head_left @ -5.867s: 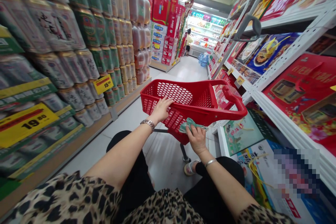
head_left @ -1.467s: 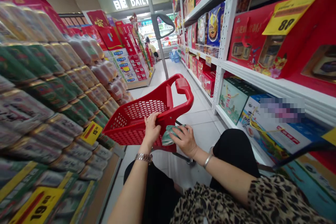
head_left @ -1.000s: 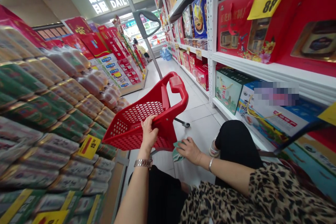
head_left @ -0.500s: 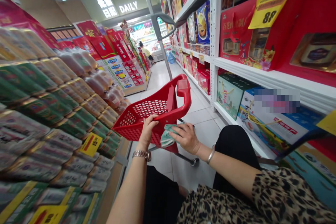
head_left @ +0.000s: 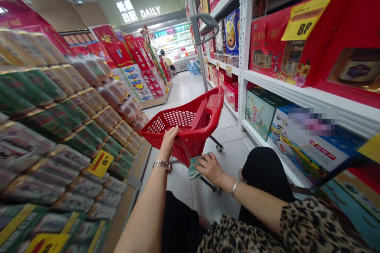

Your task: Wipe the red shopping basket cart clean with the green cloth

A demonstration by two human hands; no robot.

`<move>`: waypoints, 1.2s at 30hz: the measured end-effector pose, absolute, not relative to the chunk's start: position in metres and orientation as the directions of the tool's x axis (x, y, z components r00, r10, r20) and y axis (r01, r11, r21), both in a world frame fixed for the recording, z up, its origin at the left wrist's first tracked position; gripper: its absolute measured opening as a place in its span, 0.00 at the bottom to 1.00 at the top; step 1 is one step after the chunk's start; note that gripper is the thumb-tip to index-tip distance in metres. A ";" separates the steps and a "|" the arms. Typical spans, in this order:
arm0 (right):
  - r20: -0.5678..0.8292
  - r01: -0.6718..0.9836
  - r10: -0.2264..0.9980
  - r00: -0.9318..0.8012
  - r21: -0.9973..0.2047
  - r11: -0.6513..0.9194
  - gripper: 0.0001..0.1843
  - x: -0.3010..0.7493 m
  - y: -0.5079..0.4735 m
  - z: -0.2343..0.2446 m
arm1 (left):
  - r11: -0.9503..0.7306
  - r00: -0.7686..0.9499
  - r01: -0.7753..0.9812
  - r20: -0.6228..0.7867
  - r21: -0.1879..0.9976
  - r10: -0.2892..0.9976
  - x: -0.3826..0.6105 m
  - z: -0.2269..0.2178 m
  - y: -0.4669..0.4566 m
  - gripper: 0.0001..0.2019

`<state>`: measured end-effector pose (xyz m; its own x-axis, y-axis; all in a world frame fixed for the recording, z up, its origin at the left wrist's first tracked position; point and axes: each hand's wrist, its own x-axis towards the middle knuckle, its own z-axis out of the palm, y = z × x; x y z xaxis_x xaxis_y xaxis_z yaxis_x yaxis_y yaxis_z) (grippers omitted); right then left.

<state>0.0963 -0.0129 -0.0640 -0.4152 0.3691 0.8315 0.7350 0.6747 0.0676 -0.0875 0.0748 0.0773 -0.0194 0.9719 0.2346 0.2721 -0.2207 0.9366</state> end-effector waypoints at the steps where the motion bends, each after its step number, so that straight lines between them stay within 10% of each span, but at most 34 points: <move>1: 0.826 0.733 0.377 -0.420 0.064 0.677 0.06 0.097 -0.013 -0.069 | -0.214 -0.019 0.257 0.226 0.943 0.974 -0.087 0.078 0.075 0.20; 10: 0.808 0.702 0.368 -0.460 0.077 0.708 0.04 0.091 -0.017 -0.074 | -0.193 -0.002 0.206 0.198 0.959 0.980 -0.086 0.084 0.070 0.18; 18: 0.936 0.644 0.097 -0.339 0.156 0.749 0.11 0.119 -0.097 0.067 | -0.237 -0.014 0.213 0.245 0.948 0.969 -0.079 0.082 0.064 0.20; 29: 0.919 0.756 0.262 -0.296 0.057 0.652 0.13 0.134 -0.083 0.102 | -0.345 -0.017 0.203 0.356 0.916 0.934 -0.062 0.081 0.046 0.20; 36: 0.921 0.765 0.300 -0.247 -0.005 0.644 0.18 0.143 -0.071 0.112 | -0.573 0.118 0.500 0.604 0.649 0.788 -0.053 0.073 -0.003 0.19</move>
